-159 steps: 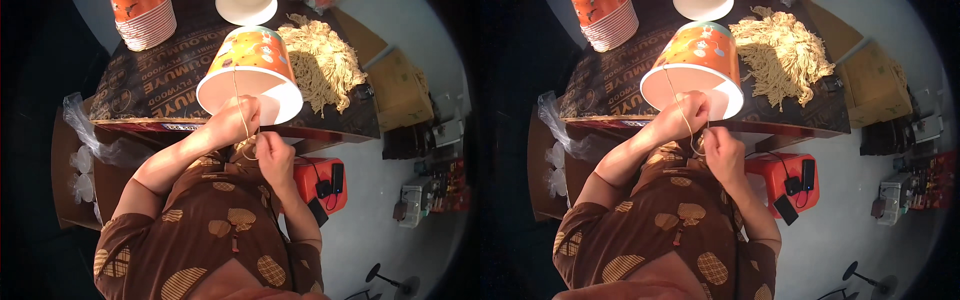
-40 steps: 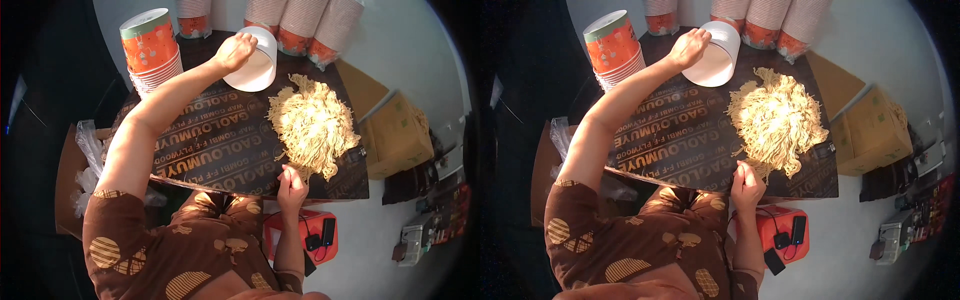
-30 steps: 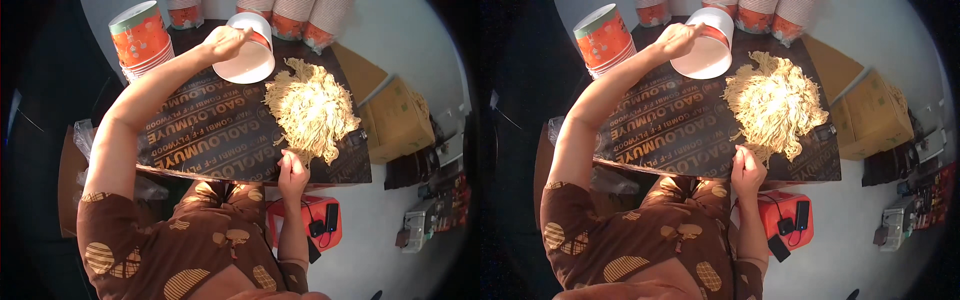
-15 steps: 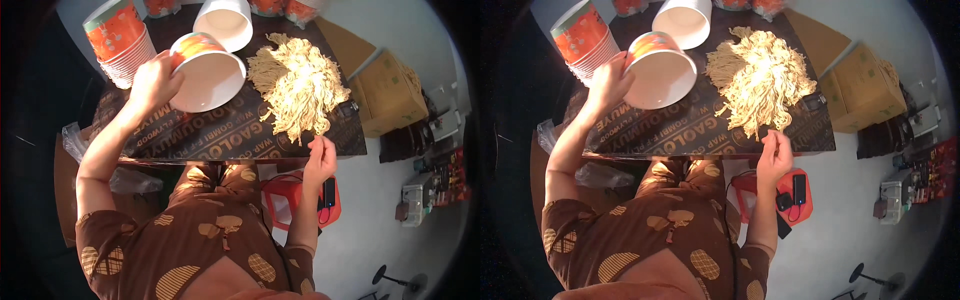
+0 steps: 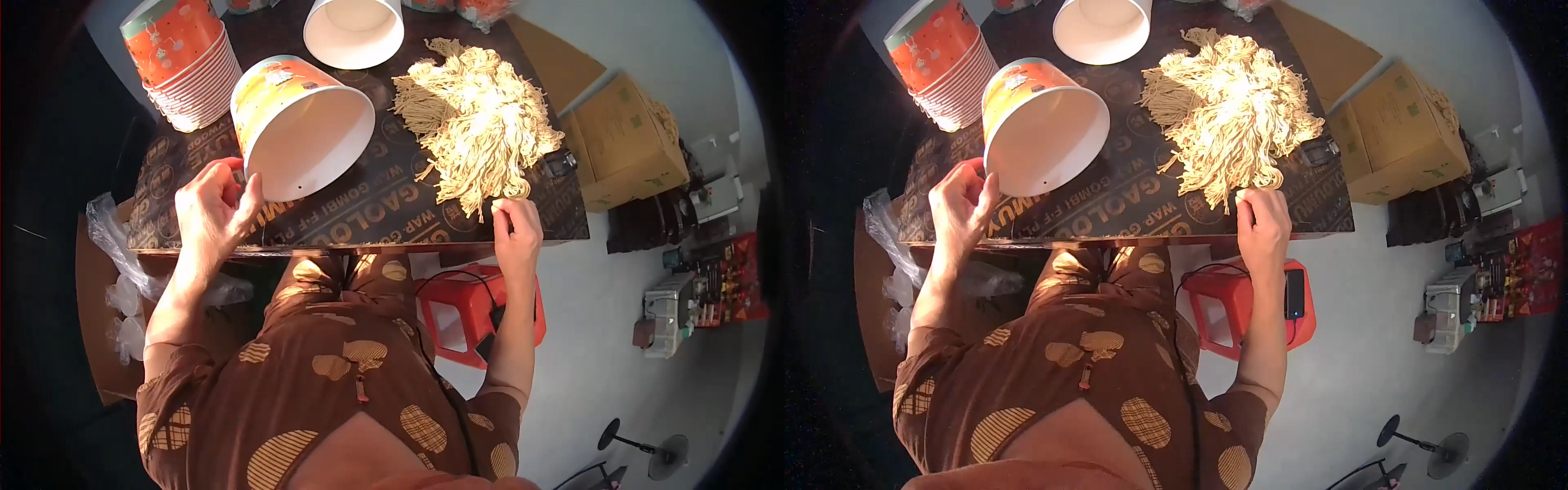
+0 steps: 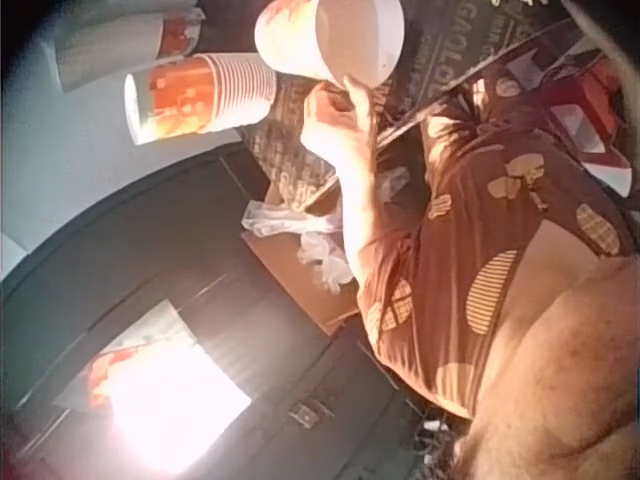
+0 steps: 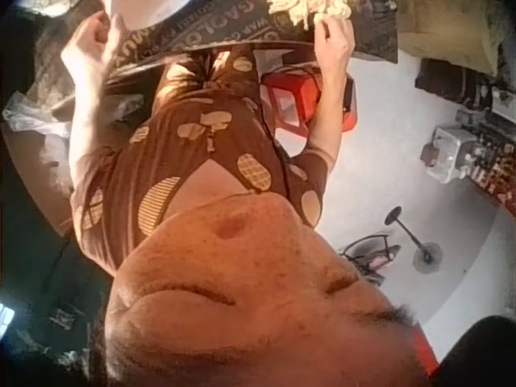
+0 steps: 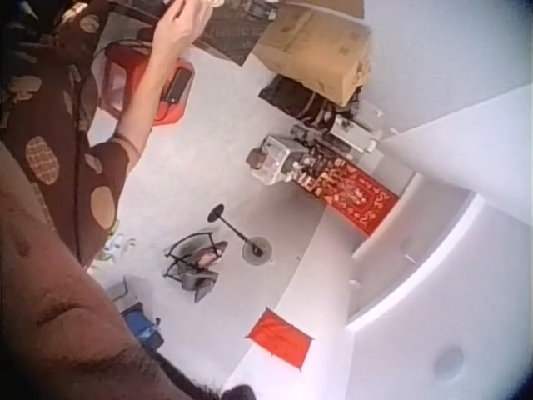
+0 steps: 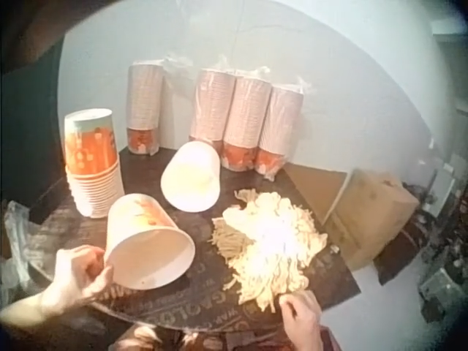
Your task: Threading string handles through pre-punched holes in paper buckets.
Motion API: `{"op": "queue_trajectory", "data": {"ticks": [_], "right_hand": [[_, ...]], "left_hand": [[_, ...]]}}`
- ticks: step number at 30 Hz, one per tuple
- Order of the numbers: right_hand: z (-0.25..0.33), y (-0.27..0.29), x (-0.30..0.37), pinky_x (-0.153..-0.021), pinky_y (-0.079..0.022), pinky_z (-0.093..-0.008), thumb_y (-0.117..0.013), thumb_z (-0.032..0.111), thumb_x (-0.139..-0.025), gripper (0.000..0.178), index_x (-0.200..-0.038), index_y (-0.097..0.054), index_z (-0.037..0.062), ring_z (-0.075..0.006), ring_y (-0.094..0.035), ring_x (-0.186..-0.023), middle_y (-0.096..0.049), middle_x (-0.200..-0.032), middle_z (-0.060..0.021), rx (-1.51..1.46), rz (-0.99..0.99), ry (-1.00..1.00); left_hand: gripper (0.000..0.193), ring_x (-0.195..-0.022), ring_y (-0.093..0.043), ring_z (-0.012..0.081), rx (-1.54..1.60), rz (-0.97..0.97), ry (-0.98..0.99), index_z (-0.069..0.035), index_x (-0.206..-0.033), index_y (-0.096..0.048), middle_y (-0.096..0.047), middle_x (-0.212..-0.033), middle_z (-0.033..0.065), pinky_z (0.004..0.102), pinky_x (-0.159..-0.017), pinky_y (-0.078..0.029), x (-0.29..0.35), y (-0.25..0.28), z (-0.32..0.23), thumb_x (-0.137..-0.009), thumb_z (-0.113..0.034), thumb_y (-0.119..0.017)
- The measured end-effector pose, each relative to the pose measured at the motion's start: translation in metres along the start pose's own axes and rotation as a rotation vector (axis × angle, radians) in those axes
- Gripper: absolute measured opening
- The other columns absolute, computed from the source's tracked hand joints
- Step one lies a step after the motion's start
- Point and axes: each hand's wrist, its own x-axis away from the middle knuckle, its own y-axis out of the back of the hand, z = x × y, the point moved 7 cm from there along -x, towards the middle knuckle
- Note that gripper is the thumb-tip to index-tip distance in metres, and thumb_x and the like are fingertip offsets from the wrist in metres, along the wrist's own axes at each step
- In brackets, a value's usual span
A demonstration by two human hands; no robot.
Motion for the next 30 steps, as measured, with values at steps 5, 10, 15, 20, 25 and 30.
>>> {"op": "queue_trajectory", "data": {"ticks": [5,10,15,20,25,30], "right_hand": [[-0.007,-0.005,-0.011,-0.072,-0.046,-0.0417,-0.066,-0.003,-0.079,0.011,-0.086,-0.059,0.0012,-0.0322,-0.056,-0.081,-0.058,-0.084,-0.0123,0.058,0.055,0.058],[-0.020,-0.005,-0.014,-0.075,-0.047,-0.0425,-0.063,-0.004,-0.079,0.014,-0.092,-0.059,0.0021,-0.0333,-0.057,-0.086,-0.059,-0.092,-0.0140,0.139,0.053,0.073],[-0.018,-0.005,-0.018,-0.077,-0.048,-0.0405,-0.061,-0.006,-0.080,0.013,-0.091,-0.059,0.0014,-0.0326,-0.057,-0.087,-0.060,-0.091,-0.0142,0.138,0.058,0.091],[-0.013,-0.011,-0.024,-0.080,-0.046,-0.0431,-0.060,-0.004,-0.078,0.020,-0.098,-0.062,0.0028,-0.0348,-0.054,-0.089,-0.057,-0.093,-0.0149,0.140,0.118,0.130],[-0.017,-0.010,-0.029,-0.083,-0.045,-0.0433,-0.059,-0.003,-0.079,0.022,-0.100,-0.063,0.0043,-0.0352,-0.053,-0.093,-0.056,-0.096,-0.0167,0.198,0.154,0.122],[-0.014,-0.014,-0.036,-0.084,-0.047,-0.0415,-0.062,-0.001,-0.080,0.019,-0.098,-0.064,0.0054,-0.0344,-0.055,-0.096,-0.057,-0.099,-0.0157,0.211,0.217,0.108]], "left_hand": [[0.027,-0.045,-0.044,0.0156,0.070,0.058,0.114,0.004,-0.076,-0.065,-0.048,-0.053,0.0087,0.0308,-0.047,-0.040,0.014,-0.010,0.010,-0.080,-0.021,-0.073],[0.024,-0.046,-0.045,0.0141,0.129,0.101,0.164,0.004,-0.074,-0.064,-0.050,-0.052,0.0080,0.0296,-0.048,-0.040,0.022,-0.016,0.011,-0.083,-0.018,-0.071],[0.023,-0.046,-0.045,0.0120,0.173,0.118,0.207,0.003,-0.073,-0.064,-0.052,-0.052,0.0072,0.0286,-0.048,-0.039,0.029,-0.023,0.018,-0.085,-0.016,-0.069],[0.023,-0.047,-0.043,0.0099,0.250,0.127,0.267,0.003,-0.072,-0.064,-0.051,-0.051,0.0066,0.0271,-0.047,-0.038,0.037,-0.030,0.022,-0.085,-0.014,-0.069],[0.025,-0.055,-0.044,0.0055,0.237,0.179,0.296,0.005,-0.077,-0.064,-0.054,-0.056,0.0019,0.0255,-0.050,-0.038,0.042,-0.031,0.026,-0.090,-0.016,-0.063],[0.025,-0.055,-0.045,0.0051,0.258,0.180,0.294,0.005,-0.078,-0.065,-0.055,-0.056,0.0018,0.0249,-0.051,-0.038,0.044,-0.033,0.026,-0.090,-0.017,-0.063]]}}
